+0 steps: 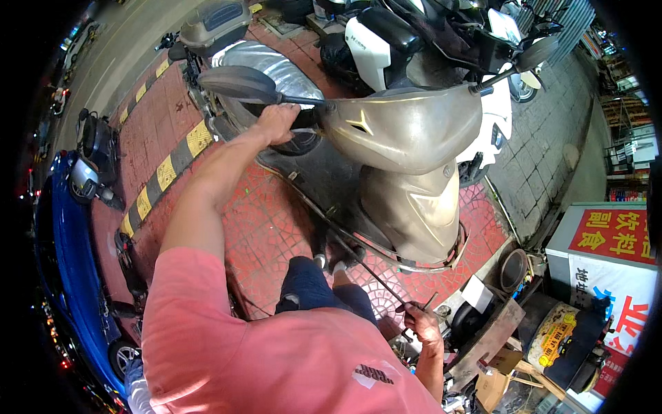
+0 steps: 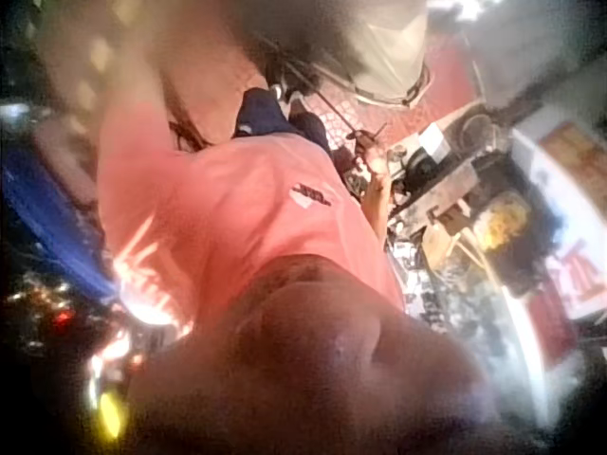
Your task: The person repairs a scooter by first retrieving a wrench and then working on the rear wheel and brake cable. They squat on the floor to adjust the brake mechanism and later move to the handlebars to manipulate the brake lever and cable. The person also briefly handles a small black component at a cluttered workbench.
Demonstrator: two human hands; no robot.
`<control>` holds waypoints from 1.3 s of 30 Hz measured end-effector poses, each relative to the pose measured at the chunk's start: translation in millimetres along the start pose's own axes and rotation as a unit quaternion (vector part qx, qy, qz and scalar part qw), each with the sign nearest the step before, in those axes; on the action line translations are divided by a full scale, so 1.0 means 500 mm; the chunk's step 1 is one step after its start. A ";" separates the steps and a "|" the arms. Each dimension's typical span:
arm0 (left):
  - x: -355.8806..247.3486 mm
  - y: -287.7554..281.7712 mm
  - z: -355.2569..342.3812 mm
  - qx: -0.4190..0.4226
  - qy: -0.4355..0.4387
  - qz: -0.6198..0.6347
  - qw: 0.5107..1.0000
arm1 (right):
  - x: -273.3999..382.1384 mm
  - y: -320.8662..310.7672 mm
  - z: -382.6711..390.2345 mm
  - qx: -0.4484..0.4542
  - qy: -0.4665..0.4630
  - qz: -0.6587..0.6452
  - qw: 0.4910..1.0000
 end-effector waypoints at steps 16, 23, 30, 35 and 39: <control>-0.001 0.002 0.008 0.055 -0.038 -0.037 0.997 | -0.054 -0.047 -0.006 -0.013 0.002 0.011 1.000; -0.026 0.004 0.028 -0.018 0.028 -0.046 0.998 | -0.070 -0.047 -0.008 -0.013 0.005 -0.016 1.000; -0.012 0.000 -0.008 0.027 0.003 0.002 1.000 | -0.036 -0.056 -0.006 -0.005 0.021 0.021 1.000; -0.029 -0.048 0.021 0.041 0.016 -0.045 0.998 | -0.029 -0.060 -0.021 0.002 0.002 0.039 0.999; -0.054 -0.050 0.052 0.097 -0.020 -0.005 0.995 | -0.045 -0.088 -0.029 -0.033 -0.040 0.176 0.983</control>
Point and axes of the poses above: each hand's wrist, its own z-axis away from the middle knuckle, its own y-axis out of the palm, x = y × z, the point moved 7 cm from there along -z, towards the middle knuckle, and after that the axes turned 7 degrees about y, right-handed, at the moved point
